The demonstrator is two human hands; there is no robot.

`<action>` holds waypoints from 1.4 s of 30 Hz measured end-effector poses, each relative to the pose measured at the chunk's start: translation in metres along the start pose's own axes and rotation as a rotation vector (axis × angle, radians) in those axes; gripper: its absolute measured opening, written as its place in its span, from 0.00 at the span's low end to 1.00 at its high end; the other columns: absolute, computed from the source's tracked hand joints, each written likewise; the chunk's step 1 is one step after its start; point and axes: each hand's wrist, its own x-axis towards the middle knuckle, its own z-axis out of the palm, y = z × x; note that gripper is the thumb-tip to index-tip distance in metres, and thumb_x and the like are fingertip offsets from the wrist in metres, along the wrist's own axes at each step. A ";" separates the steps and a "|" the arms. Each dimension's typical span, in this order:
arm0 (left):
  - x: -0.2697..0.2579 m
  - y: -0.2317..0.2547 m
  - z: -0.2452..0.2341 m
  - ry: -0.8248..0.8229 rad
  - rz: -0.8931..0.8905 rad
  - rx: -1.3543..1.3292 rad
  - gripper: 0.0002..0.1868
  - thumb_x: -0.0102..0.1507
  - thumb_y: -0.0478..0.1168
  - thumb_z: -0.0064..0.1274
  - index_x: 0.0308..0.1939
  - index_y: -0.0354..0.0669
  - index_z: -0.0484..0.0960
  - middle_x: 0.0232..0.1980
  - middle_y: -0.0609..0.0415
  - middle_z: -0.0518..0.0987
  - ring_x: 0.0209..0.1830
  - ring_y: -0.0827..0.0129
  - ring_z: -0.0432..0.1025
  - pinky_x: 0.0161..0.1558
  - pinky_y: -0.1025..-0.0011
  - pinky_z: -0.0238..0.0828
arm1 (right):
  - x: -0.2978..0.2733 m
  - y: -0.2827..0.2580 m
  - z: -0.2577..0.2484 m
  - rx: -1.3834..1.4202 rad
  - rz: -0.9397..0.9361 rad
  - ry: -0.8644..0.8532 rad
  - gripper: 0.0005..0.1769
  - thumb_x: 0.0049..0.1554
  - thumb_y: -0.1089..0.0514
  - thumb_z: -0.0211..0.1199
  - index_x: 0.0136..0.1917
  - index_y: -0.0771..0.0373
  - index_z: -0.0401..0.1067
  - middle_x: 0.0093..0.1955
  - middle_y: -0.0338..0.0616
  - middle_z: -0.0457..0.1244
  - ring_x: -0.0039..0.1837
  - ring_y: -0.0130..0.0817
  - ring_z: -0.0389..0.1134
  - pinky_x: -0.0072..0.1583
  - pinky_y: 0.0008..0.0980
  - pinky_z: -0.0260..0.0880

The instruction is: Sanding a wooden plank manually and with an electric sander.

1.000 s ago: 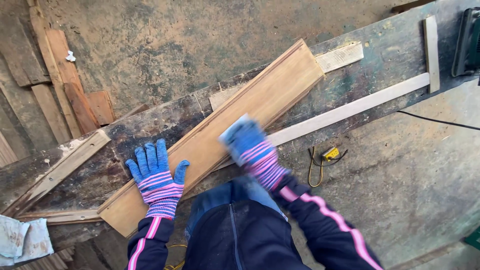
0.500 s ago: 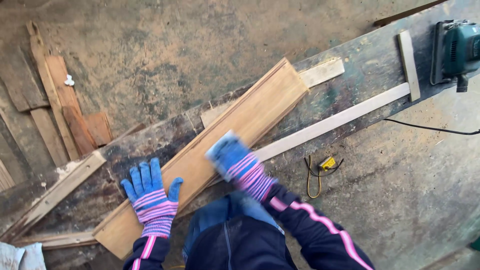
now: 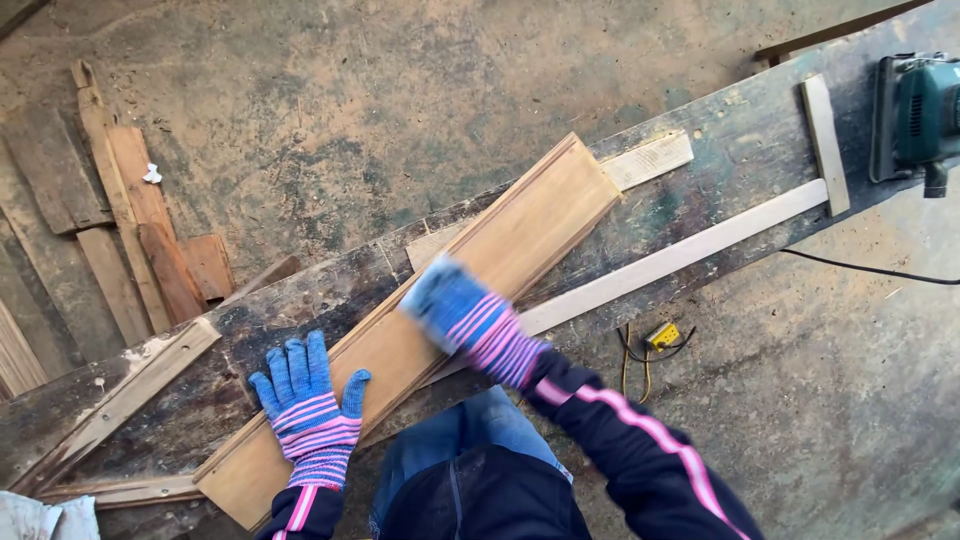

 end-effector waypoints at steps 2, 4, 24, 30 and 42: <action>-0.002 0.000 0.002 -0.020 -0.008 -0.001 0.49 0.59 0.68 0.48 0.78 0.45 0.62 0.76 0.41 0.64 0.79 0.42 0.52 0.77 0.36 0.39 | 0.000 0.062 -0.005 0.004 -0.013 -0.287 0.11 0.59 0.53 0.58 0.50 0.60 0.72 0.49 0.53 0.66 0.55 0.51 0.68 0.63 0.52 0.67; -0.003 -0.003 0.006 0.013 0.010 -0.017 0.48 0.61 0.68 0.48 0.78 0.45 0.61 0.78 0.39 0.63 0.80 0.41 0.52 0.78 0.36 0.39 | -0.004 0.138 -0.016 0.469 0.469 0.224 0.10 0.61 0.62 0.53 0.55 0.63 0.70 0.50 0.52 0.63 0.55 0.45 0.67 0.58 0.42 0.69; 0.000 0.002 -0.004 -0.001 -0.001 -0.035 0.49 0.60 0.69 0.49 0.78 0.46 0.62 0.76 0.41 0.64 0.79 0.41 0.53 0.76 0.35 0.39 | -0.007 0.069 -0.011 -0.309 0.503 -0.102 0.11 0.62 0.60 0.58 0.57 0.61 0.72 0.53 0.52 0.67 0.58 0.52 0.69 0.64 0.48 0.69; 0.003 0.002 -0.007 -0.039 -0.011 0.001 0.50 0.58 0.69 0.49 0.77 0.46 0.62 0.75 0.41 0.64 0.78 0.42 0.53 0.76 0.35 0.40 | -0.027 0.042 -0.001 -0.130 0.075 0.049 0.20 0.55 0.55 0.57 0.59 0.65 0.70 0.54 0.56 0.65 0.57 0.51 0.68 0.61 0.48 0.67; -0.002 0.001 0.001 0.004 0.001 -0.008 0.49 0.59 0.70 0.48 0.77 0.46 0.62 0.75 0.40 0.64 0.78 0.40 0.53 0.77 0.35 0.39 | -0.017 0.014 0.004 0.200 0.397 0.389 0.20 0.52 0.53 0.64 0.57 0.59 0.69 0.47 0.42 0.69 0.54 0.38 0.72 0.66 0.42 0.70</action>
